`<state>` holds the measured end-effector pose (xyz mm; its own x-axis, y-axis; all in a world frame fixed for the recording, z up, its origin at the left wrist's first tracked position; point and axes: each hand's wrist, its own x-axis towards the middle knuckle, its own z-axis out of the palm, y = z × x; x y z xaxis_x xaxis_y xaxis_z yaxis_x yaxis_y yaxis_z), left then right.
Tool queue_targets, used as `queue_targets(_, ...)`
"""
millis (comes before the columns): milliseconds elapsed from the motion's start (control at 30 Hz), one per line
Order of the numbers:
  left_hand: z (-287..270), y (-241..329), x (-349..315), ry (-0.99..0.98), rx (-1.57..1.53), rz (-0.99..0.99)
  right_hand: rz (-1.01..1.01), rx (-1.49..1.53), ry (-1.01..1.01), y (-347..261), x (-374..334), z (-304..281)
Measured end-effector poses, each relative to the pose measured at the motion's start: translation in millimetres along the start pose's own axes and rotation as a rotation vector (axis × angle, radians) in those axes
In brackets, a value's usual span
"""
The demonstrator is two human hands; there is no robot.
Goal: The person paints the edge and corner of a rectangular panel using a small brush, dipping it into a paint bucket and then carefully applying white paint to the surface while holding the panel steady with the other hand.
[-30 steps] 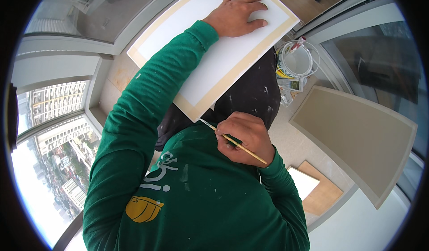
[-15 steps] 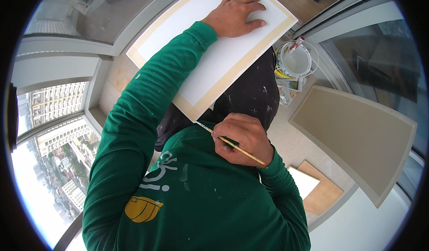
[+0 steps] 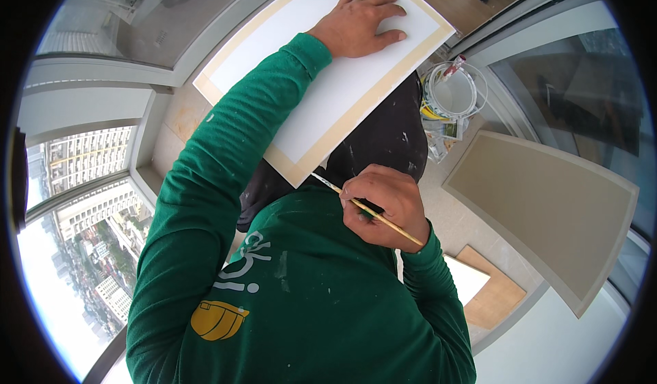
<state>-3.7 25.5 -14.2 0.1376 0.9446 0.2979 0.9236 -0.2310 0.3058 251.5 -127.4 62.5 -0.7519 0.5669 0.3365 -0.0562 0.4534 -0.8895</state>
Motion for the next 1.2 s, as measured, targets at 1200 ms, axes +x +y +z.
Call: queue_targets(1200,-3,-1,-1,-0.012,-0.004,0.019,0.133,0.075,0.349,31,-19,-27)
